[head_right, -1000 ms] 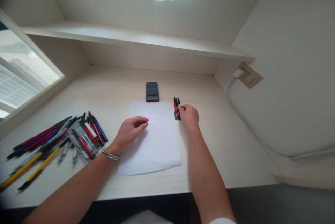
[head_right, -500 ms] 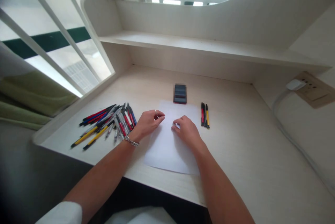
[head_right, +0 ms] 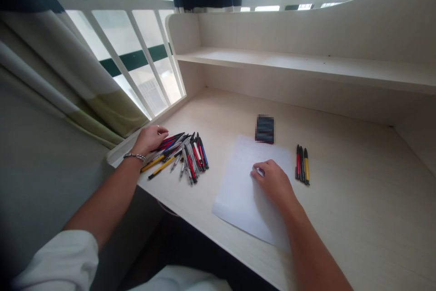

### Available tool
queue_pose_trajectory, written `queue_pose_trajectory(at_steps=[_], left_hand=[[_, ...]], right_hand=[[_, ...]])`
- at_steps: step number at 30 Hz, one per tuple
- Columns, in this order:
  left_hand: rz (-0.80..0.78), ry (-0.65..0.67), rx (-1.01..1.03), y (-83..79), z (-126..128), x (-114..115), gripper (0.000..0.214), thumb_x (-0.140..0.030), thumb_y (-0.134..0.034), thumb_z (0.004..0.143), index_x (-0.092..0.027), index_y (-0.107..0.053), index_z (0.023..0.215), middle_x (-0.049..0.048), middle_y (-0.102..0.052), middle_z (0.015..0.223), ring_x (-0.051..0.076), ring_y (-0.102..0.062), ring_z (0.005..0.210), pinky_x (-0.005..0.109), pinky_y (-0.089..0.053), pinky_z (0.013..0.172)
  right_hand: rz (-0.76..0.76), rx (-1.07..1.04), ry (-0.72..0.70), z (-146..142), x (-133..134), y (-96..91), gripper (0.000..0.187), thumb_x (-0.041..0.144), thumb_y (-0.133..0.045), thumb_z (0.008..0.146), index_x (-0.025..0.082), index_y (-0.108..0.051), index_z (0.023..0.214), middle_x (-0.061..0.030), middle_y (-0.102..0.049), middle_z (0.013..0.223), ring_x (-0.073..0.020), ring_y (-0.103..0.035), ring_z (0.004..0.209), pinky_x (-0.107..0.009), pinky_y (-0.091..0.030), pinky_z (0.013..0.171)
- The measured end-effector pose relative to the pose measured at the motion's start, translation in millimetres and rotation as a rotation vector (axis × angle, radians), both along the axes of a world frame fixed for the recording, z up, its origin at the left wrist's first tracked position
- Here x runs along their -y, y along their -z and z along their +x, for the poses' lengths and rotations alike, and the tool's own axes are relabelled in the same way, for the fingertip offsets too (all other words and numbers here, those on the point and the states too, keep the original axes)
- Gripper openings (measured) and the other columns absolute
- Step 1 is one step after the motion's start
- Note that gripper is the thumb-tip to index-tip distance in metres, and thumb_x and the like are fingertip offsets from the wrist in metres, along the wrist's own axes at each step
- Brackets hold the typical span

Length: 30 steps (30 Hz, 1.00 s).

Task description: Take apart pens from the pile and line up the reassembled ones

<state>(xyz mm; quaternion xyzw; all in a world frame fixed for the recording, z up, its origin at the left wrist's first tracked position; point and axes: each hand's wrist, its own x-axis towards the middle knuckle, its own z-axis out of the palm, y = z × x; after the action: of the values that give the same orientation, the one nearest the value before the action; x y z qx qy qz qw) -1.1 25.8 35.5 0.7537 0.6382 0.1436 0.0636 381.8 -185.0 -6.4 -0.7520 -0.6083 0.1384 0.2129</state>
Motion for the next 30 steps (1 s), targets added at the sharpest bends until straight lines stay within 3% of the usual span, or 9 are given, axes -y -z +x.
queue_pose_trajectory(at_steps=[4,10,18,26,30], left_hand=[[-0.063,0.042,-0.064,10.1,-14.3,-9.3,0.025,-0.034,-0.059,0.075,-0.019,-0.077,0.083,0.0101,-0.074,0.082,0.024,-0.063,0.075,0.030,-0.041,0.066],[-0.116,0.116,-0.123,12.6,-15.6,-20.7,0.024,-0.034,-0.060,0.075,-0.020,-0.077,0.083,0.0105,-0.073,0.076,0.022,-0.062,0.070,0.028,-0.039,0.064],[-0.190,0.214,-0.221,-1.3,-10.0,-20.3,0.022,-0.028,-0.058,0.070,-0.020,-0.076,0.080,0.0118,-0.073,0.077,0.022,-0.061,0.069,0.027,-0.037,0.062],[-0.204,0.193,-0.241,-17.2,-6.6,-26.8,0.019,-0.026,-0.060,0.067,-0.017,-0.073,0.076,0.0123,-0.073,0.082,0.023,-0.062,0.073,0.027,-0.040,0.064],[-0.161,0.201,-0.105,-27.3,21.0,-13.2,0.028,-0.037,-0.058,0.073,-0.017,-0.071,0.088,0.0100,-0.073,0.088,0.023,-0.064,0.078,0.028,-0.042,0.064]], right_hand=[[-0.003,0.009,0.000,0.4,0.2,-0.4,0.030,0.039,-0.056,0.081,0.023,-0.073,0.099,-0.0084,-0.065,0.095,-0.0220,-0.062,0.082,-0.033,-0.044,0.075],[-0.004,0.004,0.001,2.6,0.3,0.7,0.032,0.040,-0.056,0.080,0.022,-0.073,0.101,-0.0081,-0.065,0.096,-0.0216,-0.061,0.081,-0.032,-0.044,0.074],[0.009,-0.019,-0.017,5.3,0.3,2.9,0.032,0.041,-0.055,0.081,0.022,-0.073,0.100,-0.0079,-0.066,0.097,-0.0210,-0.062,0.079,-0.031,-0.045,0.073],[0.001,-0.033,-0.014,1.8,1.3,-1.8,0.029,0.036,-0.055,0.083,0.021,-0.072,0.102,-0.0076,-0.065,0.098,-0.0192,-0.061,0.082,-0.030,-0.044,0.075],[0.006,-0.048,-0.007,-1.3,2.1,-4.4,0.026,0.034,-0.057,0.084,0.021,-0.072,0.101,-0.0076,-0.064,0.097,-0.0183,-0.061,0.083,-0.030,-0.042,0.077]])
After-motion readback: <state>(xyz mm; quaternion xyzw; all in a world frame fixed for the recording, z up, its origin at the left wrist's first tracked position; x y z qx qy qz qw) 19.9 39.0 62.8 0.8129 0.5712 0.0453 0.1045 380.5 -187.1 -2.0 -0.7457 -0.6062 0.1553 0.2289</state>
